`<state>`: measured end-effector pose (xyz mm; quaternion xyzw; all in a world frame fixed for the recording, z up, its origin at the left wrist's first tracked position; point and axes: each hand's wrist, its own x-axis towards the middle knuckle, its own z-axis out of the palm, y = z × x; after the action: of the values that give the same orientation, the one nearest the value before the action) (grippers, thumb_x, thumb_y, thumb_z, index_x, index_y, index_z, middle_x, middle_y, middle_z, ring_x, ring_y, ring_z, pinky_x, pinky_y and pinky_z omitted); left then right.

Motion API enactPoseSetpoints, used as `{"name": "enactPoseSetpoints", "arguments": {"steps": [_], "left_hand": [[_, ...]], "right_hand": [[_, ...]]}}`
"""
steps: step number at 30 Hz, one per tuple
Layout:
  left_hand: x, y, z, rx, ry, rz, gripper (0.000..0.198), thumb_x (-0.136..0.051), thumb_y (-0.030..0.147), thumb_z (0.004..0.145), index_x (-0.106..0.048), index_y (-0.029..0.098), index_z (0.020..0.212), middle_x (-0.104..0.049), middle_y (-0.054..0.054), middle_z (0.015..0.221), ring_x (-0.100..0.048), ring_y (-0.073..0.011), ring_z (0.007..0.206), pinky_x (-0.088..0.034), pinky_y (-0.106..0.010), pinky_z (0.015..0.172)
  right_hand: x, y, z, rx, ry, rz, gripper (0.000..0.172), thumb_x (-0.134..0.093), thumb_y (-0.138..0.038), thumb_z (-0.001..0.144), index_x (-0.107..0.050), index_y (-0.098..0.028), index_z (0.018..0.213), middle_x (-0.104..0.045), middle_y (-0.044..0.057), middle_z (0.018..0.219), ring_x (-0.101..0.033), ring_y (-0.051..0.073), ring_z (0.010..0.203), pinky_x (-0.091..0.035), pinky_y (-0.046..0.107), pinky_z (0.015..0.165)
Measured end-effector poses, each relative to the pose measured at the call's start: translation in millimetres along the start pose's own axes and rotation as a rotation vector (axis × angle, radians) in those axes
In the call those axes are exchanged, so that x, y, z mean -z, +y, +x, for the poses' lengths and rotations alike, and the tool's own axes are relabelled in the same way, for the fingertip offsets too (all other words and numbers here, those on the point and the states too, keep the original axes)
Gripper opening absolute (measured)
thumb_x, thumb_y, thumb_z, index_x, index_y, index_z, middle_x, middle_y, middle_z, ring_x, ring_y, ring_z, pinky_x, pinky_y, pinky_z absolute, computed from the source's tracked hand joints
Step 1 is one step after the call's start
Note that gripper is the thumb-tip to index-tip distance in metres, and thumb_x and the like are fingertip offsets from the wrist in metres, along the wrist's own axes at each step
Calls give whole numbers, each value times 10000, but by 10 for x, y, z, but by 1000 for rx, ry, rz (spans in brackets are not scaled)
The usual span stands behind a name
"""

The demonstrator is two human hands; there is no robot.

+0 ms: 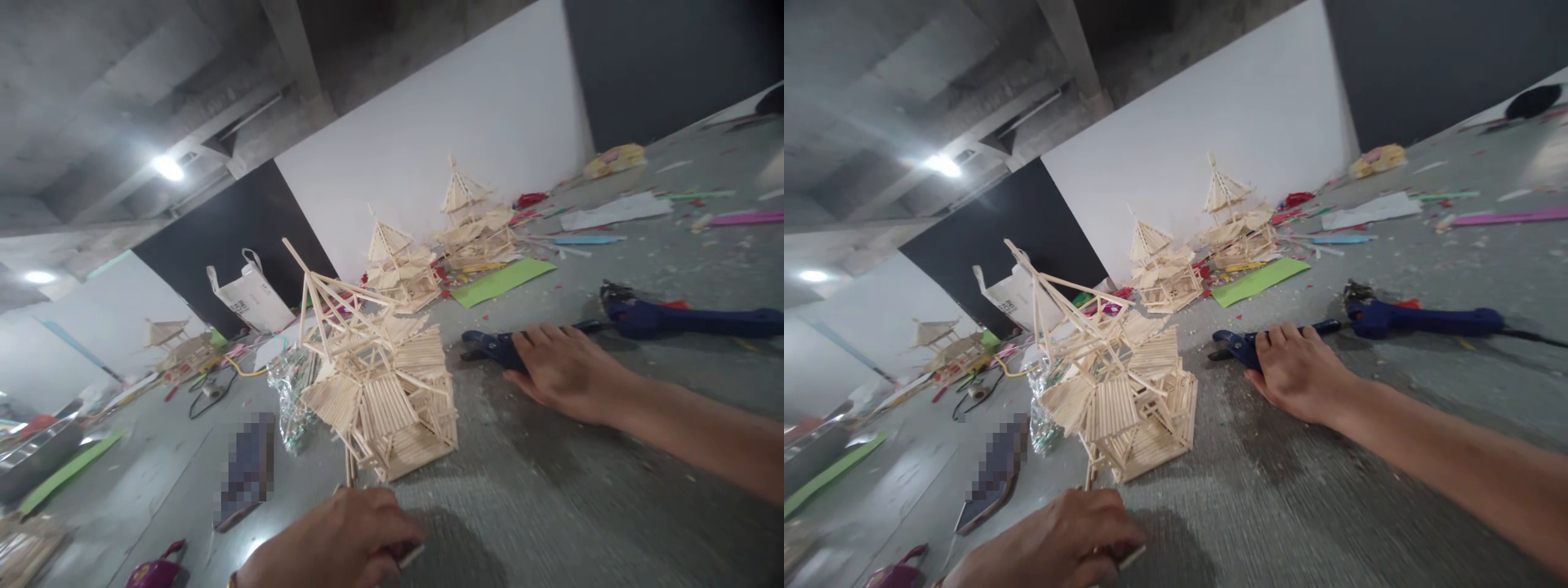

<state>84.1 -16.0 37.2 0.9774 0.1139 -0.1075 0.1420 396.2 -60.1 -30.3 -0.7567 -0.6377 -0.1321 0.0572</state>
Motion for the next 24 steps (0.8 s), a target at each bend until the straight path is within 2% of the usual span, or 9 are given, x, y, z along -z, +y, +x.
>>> {"name": "enactPoseSetpoints", "arguments": {"steps": [3,9,14,16,18,20,21,24], "left_hand": [[0,-2,-7,14,7,2,216,-492,118,835,-630,241,946,-634,13,807,-595,-133,737,-464,-217,630],[39,-6,41,5,-80,42,143,-563,93,813,-615,212,871,-622,19,789,-587,-135,729,-433,-212,625],[-20,2,23,3,-41,18,61,-612,164,822,-609,199,872,-631,8,786,-594,-135,715,-446,-210,617],[-7,57,-41,15,54,7,127,-667,202,790,-610,193,902,-644,4,785,-603,-135,703,-465,-215,622],[76,123,-134,36,238,-7,207,-708,236,755,-603,198,930,-644,10,786,-608,-129,702,-482,-216,639],[229,157,-232,84,455,0,216,-688,260,774,-583,219,957,-621,24,793,-601,-111,700,-489,-200,636],[321,150,-272,65,539,32,225,-664,294,797,-571,229,992,-614,26,812,-592,-98,683,-490,-191,624],[579,34,-332,106,671,217,226,-629,309,826,-574,246,1035,-606,13,885,-592,-107,748,-496,-211,651]], "right_hand": [[-6,2,6,3,-2,-13,373,-376,-318,905,-542,-17,1050,-558,204,994,-520,353,947,-385,449,781],[-47,9,27,-13,-18,-35,418,-410,-374,886,-548,-20,1060,-564,205,1021,-520,351,965,-394,448,798],[-77,16,31,-6,-10,-43,433,-406,-377,883,-548,-17,1079,-568,205,1017,-522,347,966,-401,449,793],[-90,19,33,-6,-2,-42,435,-407,-375,878,-555,-18,1078,-569,209,1021,-523,345,968,-403,447,793],[-108,25,35,-4,10,-41,434,-411,-370,872,-562,-17,1074,-574,210,1009,-528,343,956,-406,445,790],[-131,34,37,4,23,-37,442,-414,-370,868,-565,-11,1077,-577,210,1003,-531,344,946,-405,446,792],[-144,40,37,8,31,-36,448,-416,-370,867,-566,-7,1081,-577,212,1006,-532,345,945,-403,448,797],[-177,57,37,18,52,-27,470,-423,-378,862,-565,5,1096,-578,215,1022,-527,353,967,-403,454,808]]}}
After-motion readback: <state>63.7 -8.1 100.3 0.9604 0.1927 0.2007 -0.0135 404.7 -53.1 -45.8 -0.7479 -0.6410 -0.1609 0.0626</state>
